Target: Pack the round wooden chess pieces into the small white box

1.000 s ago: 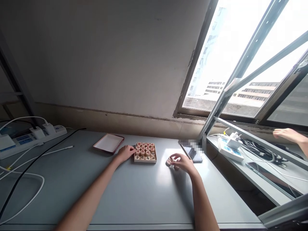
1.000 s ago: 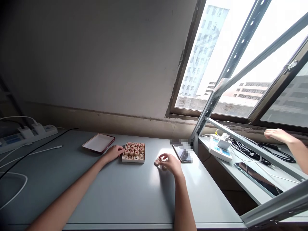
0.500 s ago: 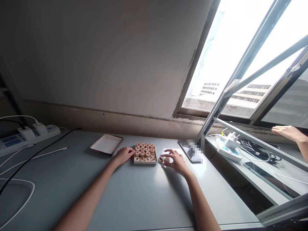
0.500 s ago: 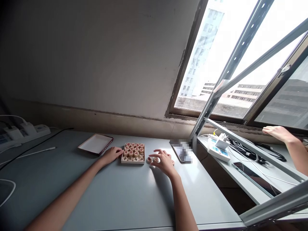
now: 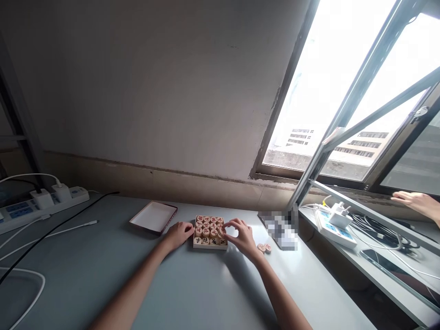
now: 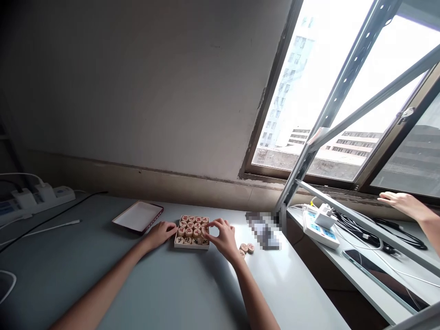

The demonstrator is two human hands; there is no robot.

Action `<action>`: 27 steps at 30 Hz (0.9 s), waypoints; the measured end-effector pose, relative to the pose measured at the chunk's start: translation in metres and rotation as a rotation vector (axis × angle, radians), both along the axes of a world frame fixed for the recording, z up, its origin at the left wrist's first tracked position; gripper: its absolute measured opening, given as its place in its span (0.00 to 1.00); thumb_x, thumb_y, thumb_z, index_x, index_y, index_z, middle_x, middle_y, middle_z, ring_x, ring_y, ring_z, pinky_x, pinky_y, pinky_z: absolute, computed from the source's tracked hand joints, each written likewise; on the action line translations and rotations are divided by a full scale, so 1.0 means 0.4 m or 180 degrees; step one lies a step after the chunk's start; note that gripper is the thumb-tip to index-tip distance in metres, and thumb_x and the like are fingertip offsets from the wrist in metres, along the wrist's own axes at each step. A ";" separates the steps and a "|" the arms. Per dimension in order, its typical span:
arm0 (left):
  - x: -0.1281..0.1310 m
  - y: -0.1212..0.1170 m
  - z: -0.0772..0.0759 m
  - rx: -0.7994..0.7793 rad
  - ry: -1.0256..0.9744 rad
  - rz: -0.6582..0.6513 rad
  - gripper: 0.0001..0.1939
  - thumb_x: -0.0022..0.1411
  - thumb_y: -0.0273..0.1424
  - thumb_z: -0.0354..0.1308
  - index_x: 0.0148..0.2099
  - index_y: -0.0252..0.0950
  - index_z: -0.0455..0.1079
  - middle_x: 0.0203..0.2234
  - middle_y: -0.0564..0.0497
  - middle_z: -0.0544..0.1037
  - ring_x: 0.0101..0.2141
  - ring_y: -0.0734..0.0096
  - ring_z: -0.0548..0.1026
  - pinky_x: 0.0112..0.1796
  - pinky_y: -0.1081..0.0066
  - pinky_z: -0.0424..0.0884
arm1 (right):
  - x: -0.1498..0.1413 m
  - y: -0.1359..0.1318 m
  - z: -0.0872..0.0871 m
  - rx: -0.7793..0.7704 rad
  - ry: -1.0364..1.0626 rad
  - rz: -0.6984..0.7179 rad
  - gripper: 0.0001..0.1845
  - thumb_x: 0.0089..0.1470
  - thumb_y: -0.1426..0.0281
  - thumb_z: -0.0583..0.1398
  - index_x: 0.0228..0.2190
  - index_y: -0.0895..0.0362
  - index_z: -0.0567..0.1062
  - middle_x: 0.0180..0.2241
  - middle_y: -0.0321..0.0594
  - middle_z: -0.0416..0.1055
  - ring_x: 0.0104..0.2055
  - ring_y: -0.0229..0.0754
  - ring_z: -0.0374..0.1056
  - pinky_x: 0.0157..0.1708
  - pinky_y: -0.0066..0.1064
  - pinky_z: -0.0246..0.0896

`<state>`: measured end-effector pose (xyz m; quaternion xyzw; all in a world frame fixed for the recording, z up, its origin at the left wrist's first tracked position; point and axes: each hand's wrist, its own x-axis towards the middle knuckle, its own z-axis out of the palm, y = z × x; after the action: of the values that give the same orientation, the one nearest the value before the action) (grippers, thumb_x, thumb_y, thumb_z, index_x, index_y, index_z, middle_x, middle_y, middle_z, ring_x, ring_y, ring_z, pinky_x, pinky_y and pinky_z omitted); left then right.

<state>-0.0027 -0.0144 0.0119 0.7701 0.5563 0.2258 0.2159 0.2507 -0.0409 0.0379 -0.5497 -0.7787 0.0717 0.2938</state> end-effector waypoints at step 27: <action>0.003 0.001 -0.007 0.0036 0.0169 0.0011 0.17 0.61 0.36 0.44 0.25 0.35 0.66 0.20 0.51 0.71 0.23 0.72 0.65 0.26 0.73 0.52 | 0.202 -0.053 0.018 -0.1625 0.0620 0.0442 0.14 0.41 0.67 0.62 0.35 0.55 0.75 0.38 0.42 0.69 0.36 0.42 0.67 0.31 0.30 0.63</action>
<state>-0.0015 -0.0139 0.0089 0.7760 0.5618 0.2088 0.1963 0.3314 -0.0622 0.0453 -0.5419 -0.7392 0.3380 0.2137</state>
